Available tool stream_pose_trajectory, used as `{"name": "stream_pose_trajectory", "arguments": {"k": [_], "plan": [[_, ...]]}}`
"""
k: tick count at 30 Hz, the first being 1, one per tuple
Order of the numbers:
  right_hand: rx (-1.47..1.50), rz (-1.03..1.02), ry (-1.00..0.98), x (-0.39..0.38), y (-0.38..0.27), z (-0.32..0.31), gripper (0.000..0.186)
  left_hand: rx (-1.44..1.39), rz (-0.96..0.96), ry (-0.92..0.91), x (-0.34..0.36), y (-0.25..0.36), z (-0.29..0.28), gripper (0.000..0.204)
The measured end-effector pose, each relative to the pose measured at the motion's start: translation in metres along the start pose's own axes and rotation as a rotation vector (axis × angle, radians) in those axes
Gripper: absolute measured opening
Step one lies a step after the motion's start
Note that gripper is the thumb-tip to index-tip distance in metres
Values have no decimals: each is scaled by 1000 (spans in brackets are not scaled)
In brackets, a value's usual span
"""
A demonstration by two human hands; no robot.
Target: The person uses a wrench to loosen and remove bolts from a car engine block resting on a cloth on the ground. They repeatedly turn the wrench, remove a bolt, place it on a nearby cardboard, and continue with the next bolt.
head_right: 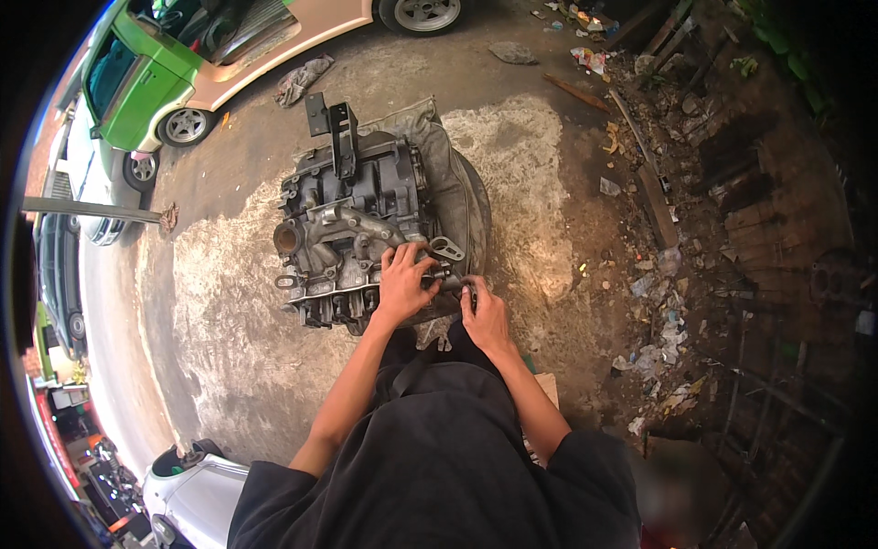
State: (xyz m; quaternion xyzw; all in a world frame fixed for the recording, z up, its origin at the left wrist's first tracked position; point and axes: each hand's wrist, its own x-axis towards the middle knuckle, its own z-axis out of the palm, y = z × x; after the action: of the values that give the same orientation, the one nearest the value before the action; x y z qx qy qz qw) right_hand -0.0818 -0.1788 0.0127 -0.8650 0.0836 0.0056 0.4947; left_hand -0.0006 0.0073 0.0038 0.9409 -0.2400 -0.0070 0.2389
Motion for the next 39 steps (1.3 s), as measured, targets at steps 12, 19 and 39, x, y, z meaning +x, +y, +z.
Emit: {"name": "stream_pose_trajectory", "arguments": {"k": [12, 19, 39], "plan": [[-319, 101, -309, -18, 16, 2, 39, 13, 13, 12, 0, 2, -2, 30], [-388, 0, -350, -18, 16, 6, 39, 13, 6, 2, 0, 2, -1, 31], [-435, -99, -418, -17, 27, 18, 48, -15, 2, 31, 1, 4, -3, 31]]}}
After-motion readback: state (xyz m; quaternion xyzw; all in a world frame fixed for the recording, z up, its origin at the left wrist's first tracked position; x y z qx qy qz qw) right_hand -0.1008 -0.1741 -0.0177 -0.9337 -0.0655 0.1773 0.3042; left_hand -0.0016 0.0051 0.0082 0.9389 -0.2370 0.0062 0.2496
